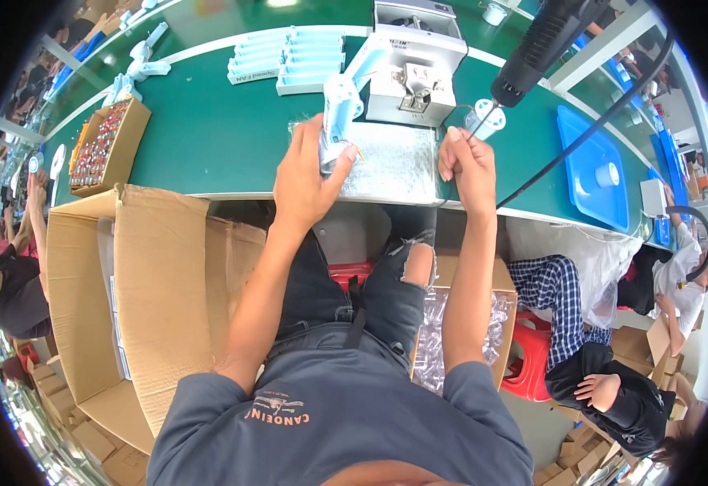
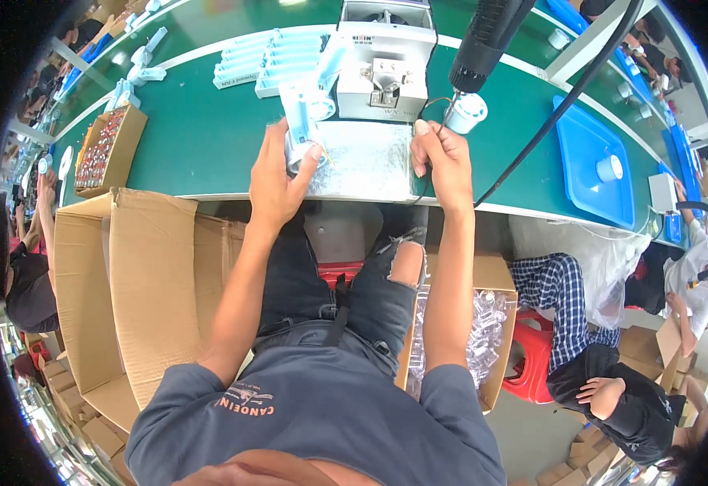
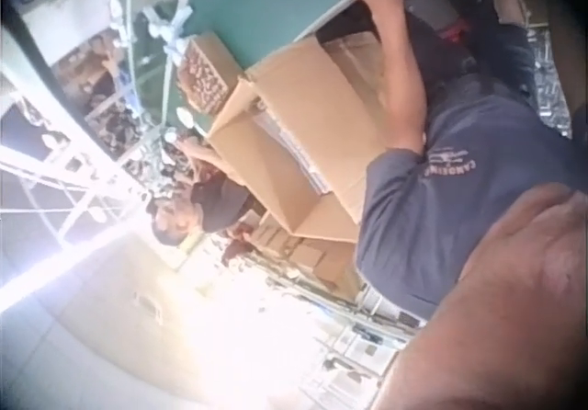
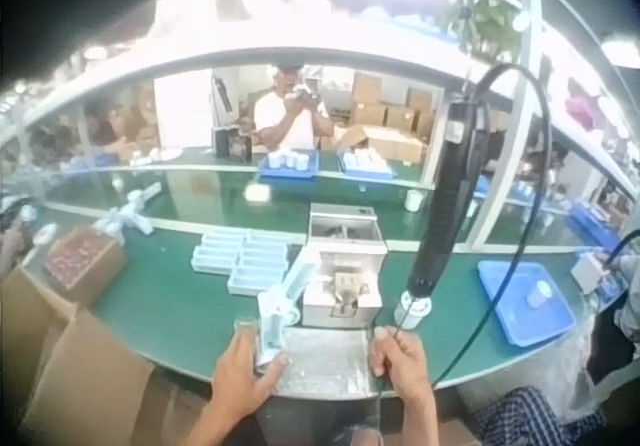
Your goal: The person assembles electronic components by driving screws into a plastic housing with an electric screwdriver.
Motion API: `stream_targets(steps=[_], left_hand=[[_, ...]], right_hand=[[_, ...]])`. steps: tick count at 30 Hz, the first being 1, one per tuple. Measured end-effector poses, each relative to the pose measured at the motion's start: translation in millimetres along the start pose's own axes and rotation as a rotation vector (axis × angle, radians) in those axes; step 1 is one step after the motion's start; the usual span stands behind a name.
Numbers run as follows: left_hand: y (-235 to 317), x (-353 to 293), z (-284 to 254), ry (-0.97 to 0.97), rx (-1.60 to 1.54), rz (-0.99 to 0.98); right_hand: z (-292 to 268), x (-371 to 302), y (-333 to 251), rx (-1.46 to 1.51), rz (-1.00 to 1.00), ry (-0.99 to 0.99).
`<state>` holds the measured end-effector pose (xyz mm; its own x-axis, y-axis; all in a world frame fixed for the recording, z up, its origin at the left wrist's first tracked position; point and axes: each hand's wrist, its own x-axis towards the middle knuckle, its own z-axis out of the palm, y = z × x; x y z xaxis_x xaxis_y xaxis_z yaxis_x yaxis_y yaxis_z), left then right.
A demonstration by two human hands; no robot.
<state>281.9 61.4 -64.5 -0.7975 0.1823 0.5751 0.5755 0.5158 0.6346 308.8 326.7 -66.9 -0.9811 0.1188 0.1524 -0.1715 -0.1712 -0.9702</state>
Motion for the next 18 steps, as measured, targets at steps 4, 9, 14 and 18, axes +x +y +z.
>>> stream_targets(steps=[4, 9, 14, 18], left_hand=[[-2, 2, 1, -0.012, 0.01, -0.034], [-4, 5, -5, -0.054, -0.061, -0.13], [-7, 5, -8, -0.072, -0.109, -0.142], [-4, 10, -11, -0.094, -0.169, -0.125]], right_hand=[[3, 2, -1, 0.0, 0.006, 0.005], [4, 5, -2, -0.048, -0.041, -0.027], [4, 0, -2, -0.058, -0.114, 0.0], [8, -4, -4, -0.115, -0.111, 0.108]])
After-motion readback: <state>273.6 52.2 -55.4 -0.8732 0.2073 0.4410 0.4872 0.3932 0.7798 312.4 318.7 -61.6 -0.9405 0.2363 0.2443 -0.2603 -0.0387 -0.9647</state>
